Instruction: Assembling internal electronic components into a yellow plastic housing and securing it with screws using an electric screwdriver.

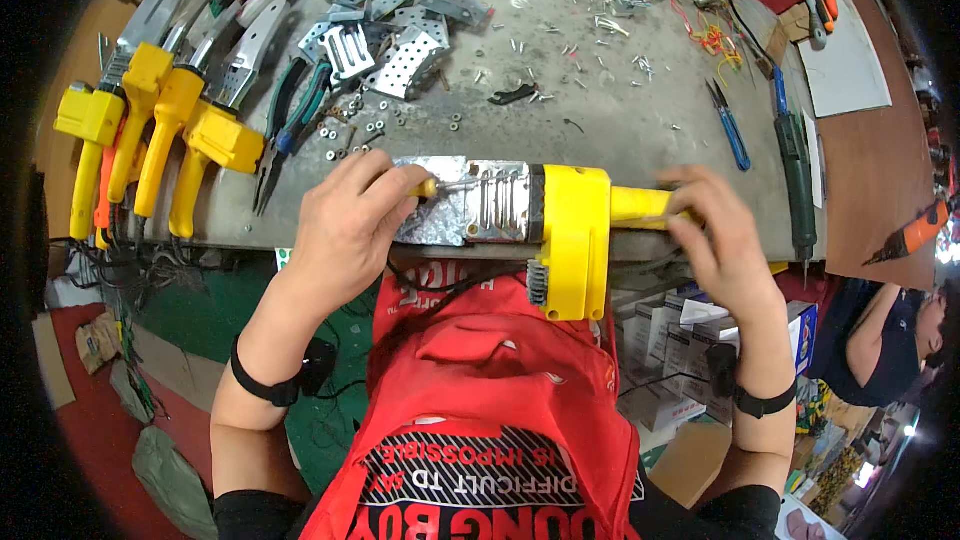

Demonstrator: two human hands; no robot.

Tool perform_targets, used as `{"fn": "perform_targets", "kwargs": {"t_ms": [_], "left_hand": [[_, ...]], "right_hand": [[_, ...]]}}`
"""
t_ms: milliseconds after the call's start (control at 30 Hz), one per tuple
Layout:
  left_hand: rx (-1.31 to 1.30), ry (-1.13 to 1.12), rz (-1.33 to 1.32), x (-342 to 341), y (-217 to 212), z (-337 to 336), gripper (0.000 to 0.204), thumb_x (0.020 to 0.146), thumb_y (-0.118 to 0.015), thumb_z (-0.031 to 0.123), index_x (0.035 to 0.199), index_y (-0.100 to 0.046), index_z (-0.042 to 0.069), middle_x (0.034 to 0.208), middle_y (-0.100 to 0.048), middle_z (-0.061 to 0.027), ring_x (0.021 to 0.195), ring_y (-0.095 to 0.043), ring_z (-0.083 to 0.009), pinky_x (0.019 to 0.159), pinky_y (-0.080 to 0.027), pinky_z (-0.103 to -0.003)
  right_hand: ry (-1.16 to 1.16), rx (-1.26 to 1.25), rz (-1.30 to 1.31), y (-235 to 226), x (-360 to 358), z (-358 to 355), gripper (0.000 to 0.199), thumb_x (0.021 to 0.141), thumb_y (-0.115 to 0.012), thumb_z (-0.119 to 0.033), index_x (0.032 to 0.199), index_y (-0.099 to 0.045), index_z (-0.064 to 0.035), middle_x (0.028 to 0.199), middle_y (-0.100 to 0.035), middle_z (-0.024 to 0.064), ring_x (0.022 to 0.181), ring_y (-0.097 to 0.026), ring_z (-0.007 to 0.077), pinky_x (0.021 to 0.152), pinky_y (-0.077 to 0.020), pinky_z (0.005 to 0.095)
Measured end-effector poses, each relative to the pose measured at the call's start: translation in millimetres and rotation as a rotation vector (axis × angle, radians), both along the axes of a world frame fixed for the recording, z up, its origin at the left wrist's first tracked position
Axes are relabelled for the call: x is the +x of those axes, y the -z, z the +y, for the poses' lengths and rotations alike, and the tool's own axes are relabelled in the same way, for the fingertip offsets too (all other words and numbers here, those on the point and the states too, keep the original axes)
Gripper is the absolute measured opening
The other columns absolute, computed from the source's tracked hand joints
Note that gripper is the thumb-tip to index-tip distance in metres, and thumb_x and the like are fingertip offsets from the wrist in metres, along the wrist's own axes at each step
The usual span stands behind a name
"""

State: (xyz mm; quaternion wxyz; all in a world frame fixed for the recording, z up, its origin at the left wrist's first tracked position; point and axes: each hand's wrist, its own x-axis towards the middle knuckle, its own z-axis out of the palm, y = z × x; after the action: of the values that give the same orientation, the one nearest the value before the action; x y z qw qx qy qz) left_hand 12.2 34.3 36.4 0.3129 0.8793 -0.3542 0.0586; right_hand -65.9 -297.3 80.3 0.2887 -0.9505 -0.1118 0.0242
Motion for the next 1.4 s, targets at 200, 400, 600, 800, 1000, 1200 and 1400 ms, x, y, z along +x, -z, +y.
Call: {"fn": "perform_targets", "kwargs": {"t_ms": [200,400,600,800,1000,1200,1400], "left_hand": [[0.016,0.025,-0.003,0.5,-1.0,3.3,0.020,0.079,-0.060,0.002,0.099,-0.060,0.005,0.082,-0.052,-0.0114,0.077,-0.055,-0.0317,0.064,-0.044,-0.041],[0.024,0.035,0.016,-0.5,0.0,5.1,0.019,0.079,-0.060,0.003,0.098,-0.059,0.005,0.081,-0.051,-0.0118,0.078,-0.054,-0.0326,0.065,-0.044,-0.041],[0.019,0.043,0.031,1.5,-0.6,1.8,0.020,0.079,-0.060,0.003,0.098,-0.058,0.006,0.083,-0.051,-0.0109,0.079,-0.054,-0.0318,0.066,-0.044,-0.041],[0.014,0.060,0.035,5.9,1.1,4.6,0.017,0.079,-0.061,0.006,0.096,-0.057,0.006,0.083,-0.052,-0.0100,0.079,-0.054,-0.0309,0.067,-0.045,-0.041],[-0.055,0.098,-0.040,13.6,14.6,2.1,0.017,0.077,-0.065,0.013,0.091,-0.057,0.008,0.078,-0.053,-0.0078,0.073,-0.057,-0.0285,0.060,-0.046,-0.040],[0.013,0.080,-0.103,13.7,19.0,-2.6,0.016,0.076,-0.067,0.017,0.083,-0.054,0.011,0.077,-0.053,-0.0053,0.069,-0.058,-0.0266,0.053,-0.046,-0.040],[0.125,0.142,-0.029,22.4,5.9,-3.7,0.017,0.076,-0.067,0.017,0.083,-0.052,0.011,0.076,-0.052,-0.0060,0.069,-0.059,-0.0278,0.051,-0.046,-0.041]], "right_hand": [[0.096,0.009,-0.138,1.9,-5.1,-16.9,0.010,0.079,-0.059,-0.005,0.086,-0.054,0.0000,0.108,-0.058,0.0161,0.102,-0.056,0.0296,0.093,-0.0401,0.0349],[0.092,0.204,-0.294,9.6,60.8,56.3,0.014,0.084,-0.061,-0.008,0.095,-0.059,-0.0003,0.105,-0.061,0.0140,0.100,-0.058,0.0264,0.089,-0.0424,0.0324],[0.193,0.017,-0.183,22.2,33.5,42.3,0.012,0.088,-0.057,-0.010,0.092,-0.060,0.0012,0.087,-0.061,0.0156,0.081,-0.060,0.0306,0.073,-0.0459,0.0337],[0.227,-0.262,-0.115,31.1,19.3,33.6,0.018,0.091,-0.052,-0.014,0.081,-0.056,0.0006,0.076,-0.055,0.0204,0.073,-0.054,0.0389,0.063,-0.0411,0.0410],[-0.063,-0.291,0.036,25.7,40.4,23.8,0.020,0.092,-0.045,-0.014,0.082,-0.055,0.0005,0.077,-0.056,0.0225,0.074,-0.054,0.0421,0.062,-0.0405,0.0459],[-0.112,-0.403,-0.078,36.7,34.8,18.1,0.020,0.092,-0.044,-0.013,0.084,-0.055,0.0012,0.074,-0.057,0.0204,0.069,-0.055,0.0402,0.061,-0.0423,0.0451],[-0.119,-0.399,-0.149,46.8,30.5,10.4,0.017,0.091,-0.043,-0.010,0.079,-0.053,-0.0024,0.068,-0.055,0.0164,0.062,-0.056,0.0371,0.056,-0.0435,0.0448]]}}
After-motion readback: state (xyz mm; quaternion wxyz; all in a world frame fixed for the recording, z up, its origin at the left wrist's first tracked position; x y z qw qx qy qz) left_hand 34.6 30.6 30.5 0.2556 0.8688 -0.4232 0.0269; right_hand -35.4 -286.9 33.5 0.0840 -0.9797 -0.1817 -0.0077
